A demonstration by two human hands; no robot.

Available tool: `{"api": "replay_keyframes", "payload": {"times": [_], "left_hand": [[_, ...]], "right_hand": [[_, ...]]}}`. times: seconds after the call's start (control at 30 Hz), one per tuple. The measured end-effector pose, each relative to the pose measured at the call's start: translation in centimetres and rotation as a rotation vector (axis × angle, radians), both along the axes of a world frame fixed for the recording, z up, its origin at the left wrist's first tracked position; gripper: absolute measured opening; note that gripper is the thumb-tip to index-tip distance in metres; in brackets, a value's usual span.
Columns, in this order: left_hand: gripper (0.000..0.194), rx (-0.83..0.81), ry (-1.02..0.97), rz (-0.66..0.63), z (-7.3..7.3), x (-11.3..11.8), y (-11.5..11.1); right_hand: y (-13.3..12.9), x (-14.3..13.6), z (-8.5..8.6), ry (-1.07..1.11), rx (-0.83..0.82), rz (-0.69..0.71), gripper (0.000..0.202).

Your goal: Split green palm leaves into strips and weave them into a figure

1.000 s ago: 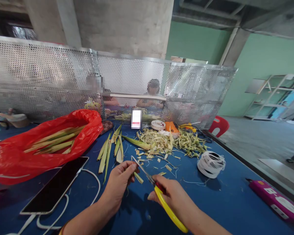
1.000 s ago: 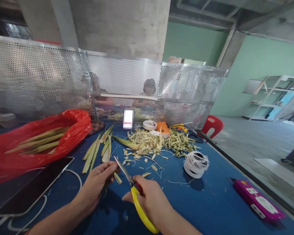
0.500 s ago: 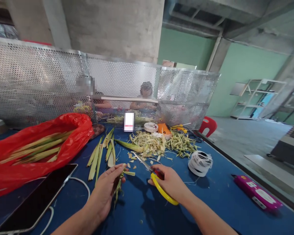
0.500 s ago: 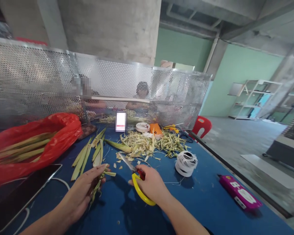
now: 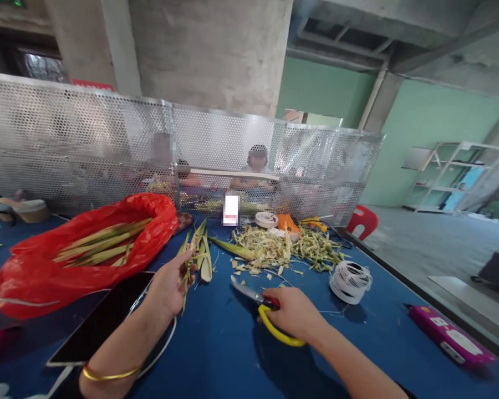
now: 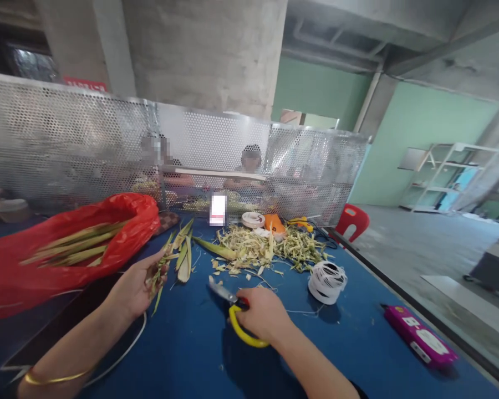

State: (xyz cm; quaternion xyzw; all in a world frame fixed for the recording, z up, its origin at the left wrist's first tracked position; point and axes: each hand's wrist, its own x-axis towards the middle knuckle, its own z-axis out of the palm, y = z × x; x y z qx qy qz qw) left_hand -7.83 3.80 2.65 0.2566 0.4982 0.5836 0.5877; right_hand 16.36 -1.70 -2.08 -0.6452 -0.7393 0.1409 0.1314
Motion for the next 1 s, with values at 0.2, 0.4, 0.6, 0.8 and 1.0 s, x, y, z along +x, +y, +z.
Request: {"api": "replay_keyframes", "payload": {"times": [0.2, 0.4, 0.6, 0.8, 1.0], "left_hand": [[0.005, -0.063, -0.107, 0.006, -0.8, 0.5, 0.0], [0.006, -0.067, -0.101, -0.002, -1.4, 0.6, 0.2], [0.005, -0.073, -0.106, -0.005, -1.3, 0.7, 0.1], [0.005, -0.086, -0.105, -0.049, -1.3, 0.7, 0.3], [0.006, -0.094, -0.105, -0.066, -1.2, 0.6, 0.5]], "right_hand": [[-0.7, 3.6, 1.4, 0.022, 0.056, -0.194, 0.035], [-3.5, 1.5, 1.0, 0.062, -0.157, 0.216, 0.037], [-1.3, 3.2, 1.8, -0.184, 0.054, -0.243, 0.038], [-5.8, 7.2, 2.9, 0.230, -0.175, 0.026, 0.048], [-8.2, 8.5, 1.6, 0.290, -0.489, 0.291, 0.035]]}}
